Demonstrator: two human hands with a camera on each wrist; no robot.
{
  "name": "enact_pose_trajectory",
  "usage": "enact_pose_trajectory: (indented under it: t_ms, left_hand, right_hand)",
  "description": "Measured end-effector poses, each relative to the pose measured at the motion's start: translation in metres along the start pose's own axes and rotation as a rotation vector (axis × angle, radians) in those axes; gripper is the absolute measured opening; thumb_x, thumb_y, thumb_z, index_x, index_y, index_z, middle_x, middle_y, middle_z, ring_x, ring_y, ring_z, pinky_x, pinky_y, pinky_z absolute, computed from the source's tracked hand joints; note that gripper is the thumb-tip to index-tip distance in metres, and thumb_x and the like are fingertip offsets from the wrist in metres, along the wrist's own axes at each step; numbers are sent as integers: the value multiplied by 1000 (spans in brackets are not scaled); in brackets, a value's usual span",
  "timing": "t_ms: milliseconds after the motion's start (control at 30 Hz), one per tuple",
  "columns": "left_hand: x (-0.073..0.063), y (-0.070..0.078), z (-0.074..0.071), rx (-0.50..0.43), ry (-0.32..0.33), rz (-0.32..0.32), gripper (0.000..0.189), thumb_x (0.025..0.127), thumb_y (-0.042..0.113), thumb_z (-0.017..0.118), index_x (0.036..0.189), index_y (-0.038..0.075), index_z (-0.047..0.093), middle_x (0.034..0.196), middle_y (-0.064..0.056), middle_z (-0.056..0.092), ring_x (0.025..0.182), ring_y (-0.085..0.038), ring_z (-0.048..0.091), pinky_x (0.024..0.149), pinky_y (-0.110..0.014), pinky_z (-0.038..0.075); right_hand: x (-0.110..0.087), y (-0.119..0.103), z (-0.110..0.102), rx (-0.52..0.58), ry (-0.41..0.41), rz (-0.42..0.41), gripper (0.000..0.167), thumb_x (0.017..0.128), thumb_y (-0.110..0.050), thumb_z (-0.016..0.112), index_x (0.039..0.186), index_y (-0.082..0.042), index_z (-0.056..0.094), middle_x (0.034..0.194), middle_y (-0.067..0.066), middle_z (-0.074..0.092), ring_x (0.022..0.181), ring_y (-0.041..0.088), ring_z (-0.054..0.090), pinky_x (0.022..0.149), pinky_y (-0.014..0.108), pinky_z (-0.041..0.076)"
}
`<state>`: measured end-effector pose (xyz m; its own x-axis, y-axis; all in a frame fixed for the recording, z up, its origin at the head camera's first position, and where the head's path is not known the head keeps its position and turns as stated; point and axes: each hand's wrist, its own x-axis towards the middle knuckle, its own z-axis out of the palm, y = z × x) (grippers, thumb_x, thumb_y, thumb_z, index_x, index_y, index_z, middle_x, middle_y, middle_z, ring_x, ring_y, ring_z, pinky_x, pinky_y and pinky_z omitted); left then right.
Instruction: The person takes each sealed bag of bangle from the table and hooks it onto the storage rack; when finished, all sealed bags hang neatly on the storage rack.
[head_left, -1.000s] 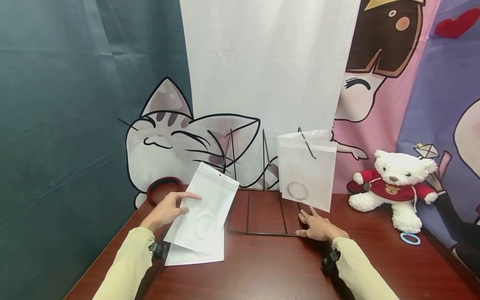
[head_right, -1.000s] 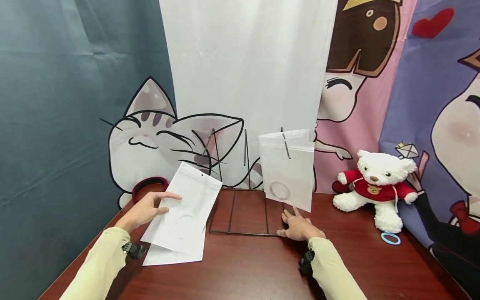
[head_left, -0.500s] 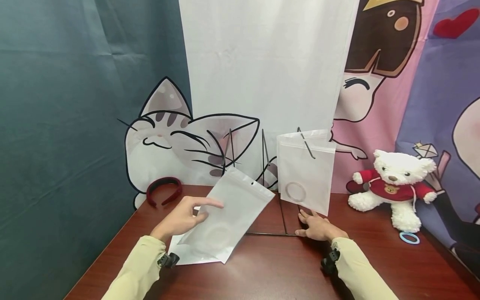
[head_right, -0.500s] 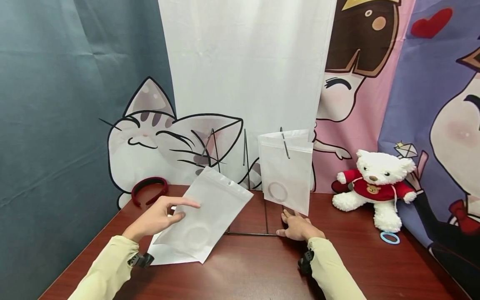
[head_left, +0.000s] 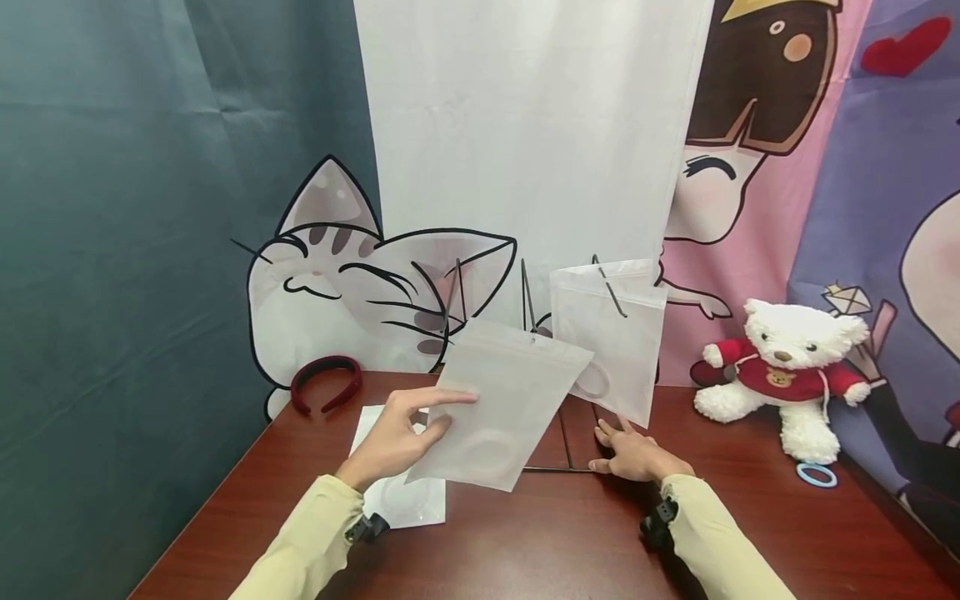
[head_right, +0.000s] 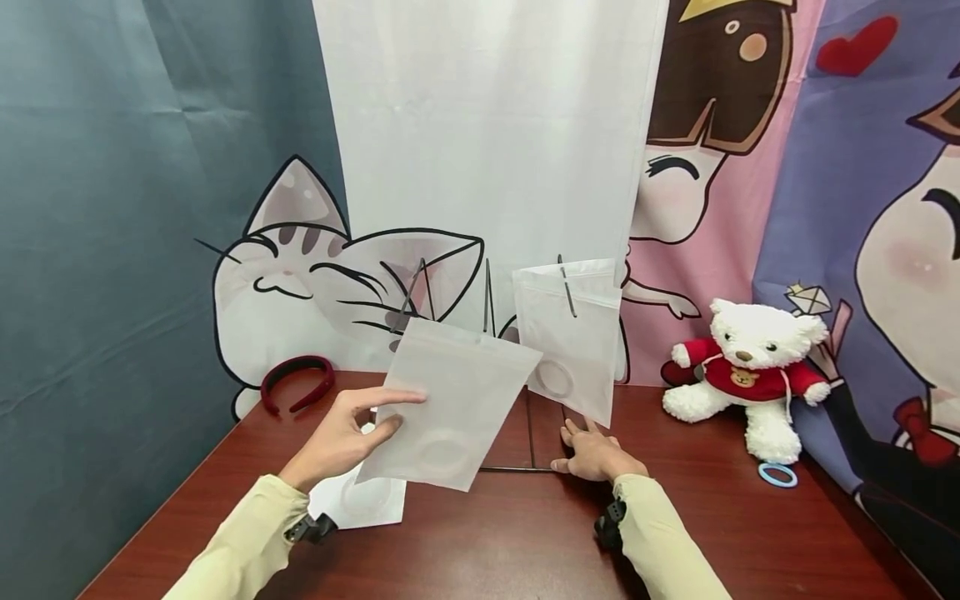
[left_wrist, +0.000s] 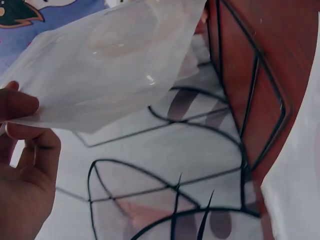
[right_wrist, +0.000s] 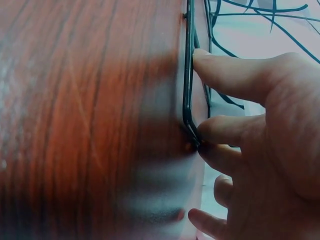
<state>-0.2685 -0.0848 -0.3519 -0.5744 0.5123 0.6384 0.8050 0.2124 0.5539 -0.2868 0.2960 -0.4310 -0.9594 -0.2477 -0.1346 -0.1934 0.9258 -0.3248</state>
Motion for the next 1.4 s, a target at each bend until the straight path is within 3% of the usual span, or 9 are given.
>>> enact_pose_trajectory:
  t_ms: [200,400,500,767,967,1200,1400]
  left_hand:
    - [1,-5,23,-162,44,-116,44,91,-6,61,126,19,71,130,-2,70,119,-3,62,65,-20,50]
    - [1,-12,40,-259,83,-128,45,89,-9,61,126,13,70,131,-7,69,125,-5,60,98,-17,48]
    - [3,-13,45,-321,89,-136,44,88,-10,61,127,10,69,131,-10,69,128,-6,59,107,-18,44]
    - [9,-12,52,-363,99,-220,44,88,-6,63,127,15,69,132,-4,69,132,-7,56,109,-19,42]
    - [14,-14,55,-436,101,-257,46,88,-8,62,129,12,68,135,-7,67,132,-7,55,104,-18,45]
    - [26,-26,59,-464,129,-278,49,87,-11,60,131,9,66,140,-9,63,128,-10,57,98,-20,50]
    - [41,-39,59,-445,185,-357,52,87,-11,60,131,17,67,141,0,61,131,-14,54,99,-19,47]
  right_hand:
    - [1,0,-2,-2,12,0,74,91,-38,70,146,4,46,161,24,33,149,56,15,107,79,24]
    - [-2,-4,-2,-3,18,-11,73,90,-37,71,146,4,47,160,25,34,147,58,18,105,81,23]
    - [-2,-4,-2,-5,13,-10,73,91,-37,71,146,4,47,160,25,33,148,58,17,105,80,23]
    - [0,-3,0,3,2,0,76,90,-39,70,147,4,45,161,24,32,151,54,10,106,79,24]
    - [0,-2,-1,22,0,13,76,91,-39,70,148,4,43,162,24,30,152,52,7,107,80,21]
    - [0,-5,-4,-21,5,17,75,91,-38,70,147,4,45,161,24,33,150,54,13,106,79,24]
    - [0,-8,-4,-44,-1,26,74,91,-39,69,147,3,45,161,23,33,150,54,15,106,77,27]
